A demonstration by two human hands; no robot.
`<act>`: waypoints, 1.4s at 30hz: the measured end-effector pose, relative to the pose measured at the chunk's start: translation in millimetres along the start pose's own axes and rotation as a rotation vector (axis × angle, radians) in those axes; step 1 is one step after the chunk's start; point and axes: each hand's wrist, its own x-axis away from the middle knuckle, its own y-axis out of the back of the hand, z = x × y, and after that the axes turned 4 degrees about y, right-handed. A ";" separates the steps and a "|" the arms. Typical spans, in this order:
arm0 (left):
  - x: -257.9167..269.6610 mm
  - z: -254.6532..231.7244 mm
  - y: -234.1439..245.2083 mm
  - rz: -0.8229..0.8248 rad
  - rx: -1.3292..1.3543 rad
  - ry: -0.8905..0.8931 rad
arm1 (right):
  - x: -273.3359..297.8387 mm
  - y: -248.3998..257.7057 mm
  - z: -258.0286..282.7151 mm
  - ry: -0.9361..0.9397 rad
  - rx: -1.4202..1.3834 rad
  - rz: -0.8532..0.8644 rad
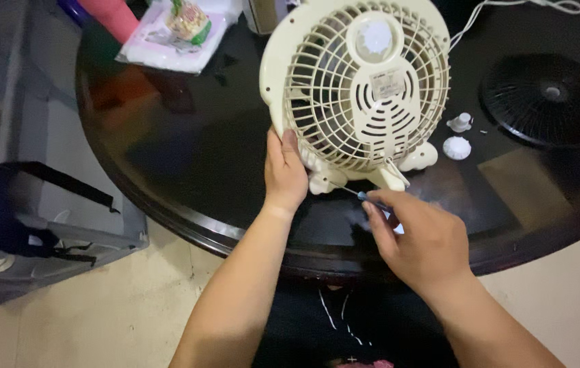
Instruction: The person uses a screwdriver to remove screws from the front grille of a small electric fan, then detaches the grille and removes the fan blades. The components are placed on the table.
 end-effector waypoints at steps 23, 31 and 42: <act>-5.7 5.6 -7.5 -0.077 -0.096 0.048 | -51.0 -14.1 15.7 0.371 0.265 0.266; -8.8 6.4 -10.2 -0.076 -0.099 0.079 | -37.8 -14.1 12.5 0.401 0.223 0.138; -10.6 8.5 -12.5 -0.061 -0.065 0.100 | -38.8 -29.0 -1.4 0.414 0.282 0.146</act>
